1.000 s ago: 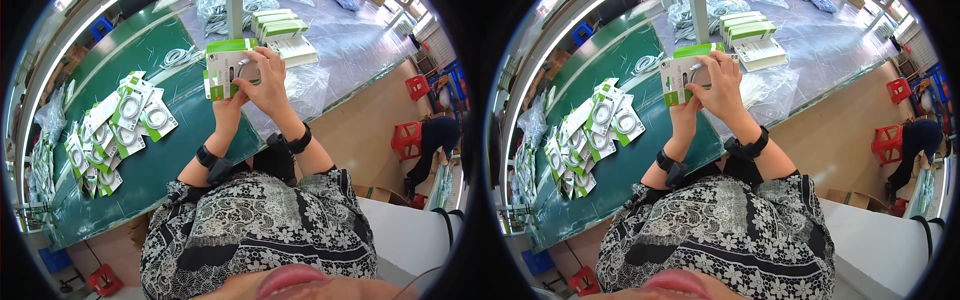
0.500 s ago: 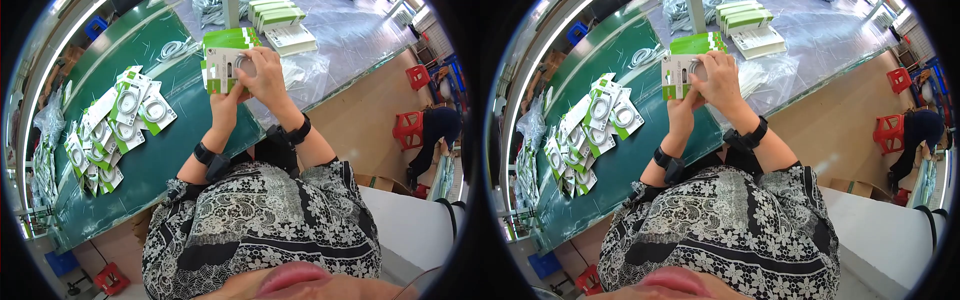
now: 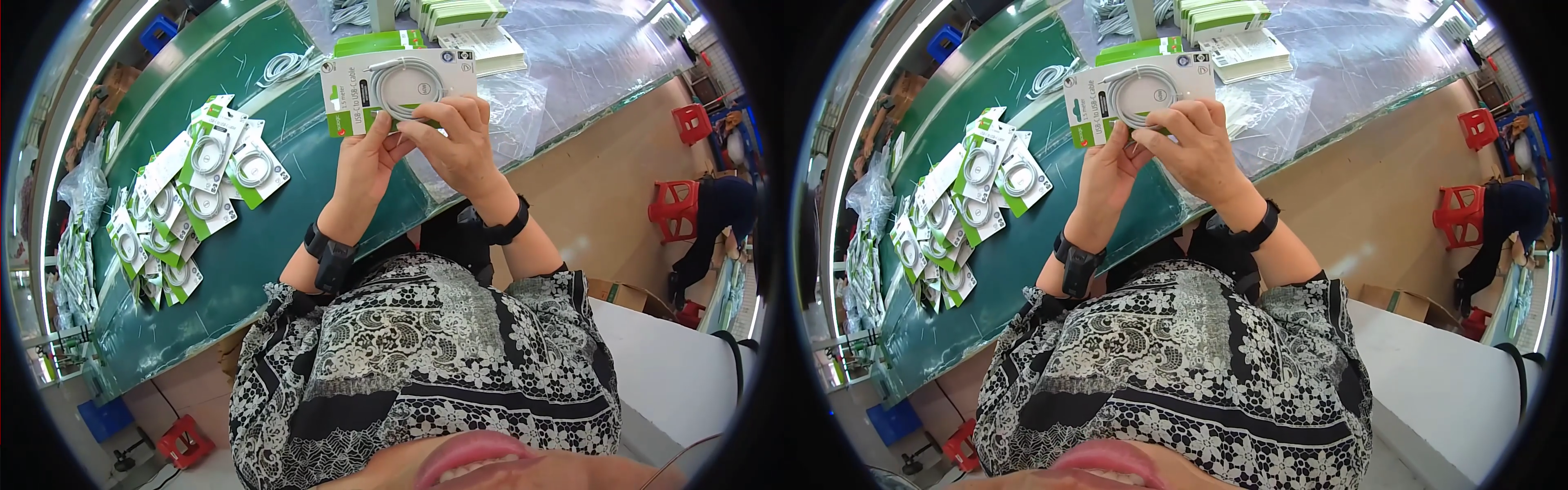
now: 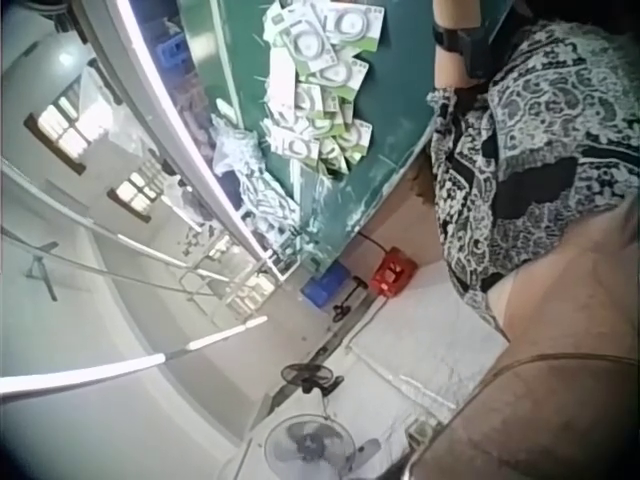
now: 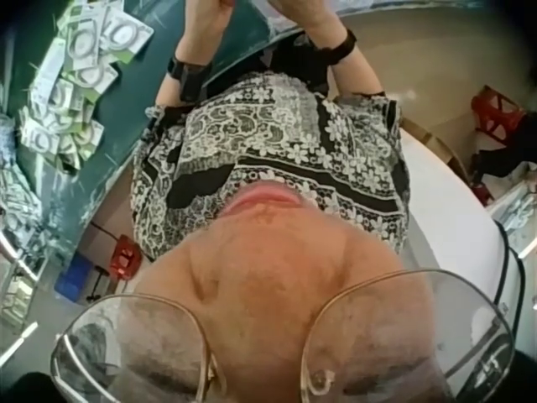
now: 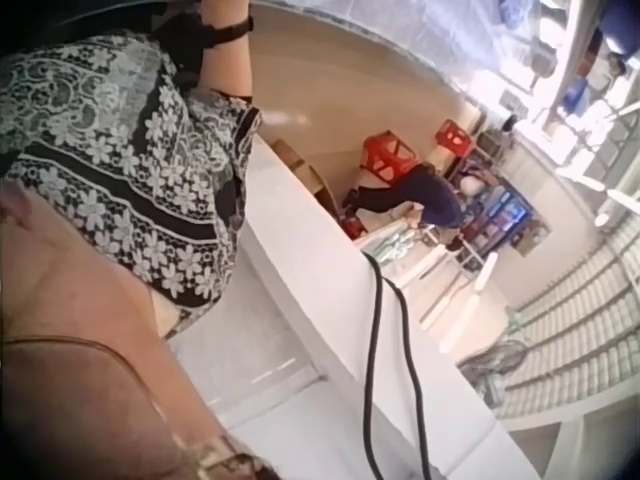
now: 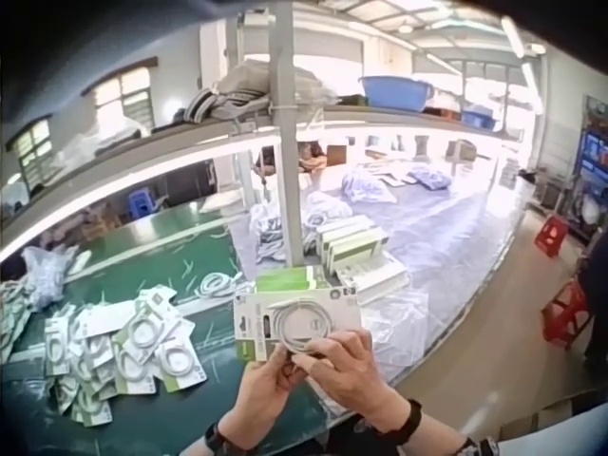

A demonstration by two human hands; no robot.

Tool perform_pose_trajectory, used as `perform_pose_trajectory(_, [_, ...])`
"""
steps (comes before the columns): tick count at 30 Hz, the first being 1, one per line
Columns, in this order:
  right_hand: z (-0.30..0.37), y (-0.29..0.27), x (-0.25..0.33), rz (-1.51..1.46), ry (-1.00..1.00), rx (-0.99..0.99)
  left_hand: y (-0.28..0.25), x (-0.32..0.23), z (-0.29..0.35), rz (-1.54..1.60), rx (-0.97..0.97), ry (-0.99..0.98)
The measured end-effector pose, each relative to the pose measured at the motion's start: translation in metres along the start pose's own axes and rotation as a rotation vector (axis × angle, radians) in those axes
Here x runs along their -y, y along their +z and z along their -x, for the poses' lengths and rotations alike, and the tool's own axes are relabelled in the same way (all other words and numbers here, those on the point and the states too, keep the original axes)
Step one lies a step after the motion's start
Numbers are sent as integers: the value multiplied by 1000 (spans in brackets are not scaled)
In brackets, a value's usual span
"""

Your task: The person packages a cable by hand, picking up a cardboard backing and a plastic tie, threading the tie through the backing to secure the cable, and then placing the assembled unit onto a stack.

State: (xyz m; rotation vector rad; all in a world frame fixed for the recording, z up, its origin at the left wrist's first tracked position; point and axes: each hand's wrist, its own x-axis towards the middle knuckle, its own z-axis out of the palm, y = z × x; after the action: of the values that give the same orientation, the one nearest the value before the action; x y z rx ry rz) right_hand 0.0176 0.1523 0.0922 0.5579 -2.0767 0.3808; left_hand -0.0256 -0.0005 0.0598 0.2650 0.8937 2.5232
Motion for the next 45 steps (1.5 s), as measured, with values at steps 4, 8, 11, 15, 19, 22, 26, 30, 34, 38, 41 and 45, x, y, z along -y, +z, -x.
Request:
perform_pose_trajectory(4, [0, 0, 1, -18, 28, -19, 7, 2, 0, -51, 18, 61])
perform_pose_trajectory(8, [0, 1, -3, -36, 22, -29, 9, 0, -1, -48, 82, 68])
perform_pose_trajectory(11, [6, 8, -5, -111, 69, -33, 5, 3, -2, -87, 72, 105])
perform_pose_trajectory(15, [12, 15, -9, -195, 54, -145, 5, 10, -3, -142, 41, 233])
perform_pose_trajectory(19, [7, 11, -12, -166, -36, -202, 5, 2, -2, -465, 49, 426])
perform_pose_trajectory(22, [5, 5, -7, -112, -42, -215, 25, -30, 2, -924, 242, 739])
perform_pose_trajectory(26, [6, 2, -1, -86, -1, -222, 41, -43, 2, -1154, 392, 981])
perform_pose_trajectory(30, [9, -2, -1, -125, -25, -168, 50, -53, 1, -1231, 475, 1067])
perform_pose_trajectory(34, [16, 0, -1, -173, -34, -107, 52, -61, 1, -1267, 531, 1123])
perform_pose_trajectory(38, [39, 5, 9, -613, 316, -71, 58, -64, 3, -1235, 542, 1133])
perform_pose_trajectory(41, [53, 10, 18, -1440, 1047, -48, 59, -56, 5, -1186, 505, 1122])
perform_pose_trajectory(45, [68, -8, 49, -1546, 1064, -25, 56, -49, 7, -1105, 438, 1108])
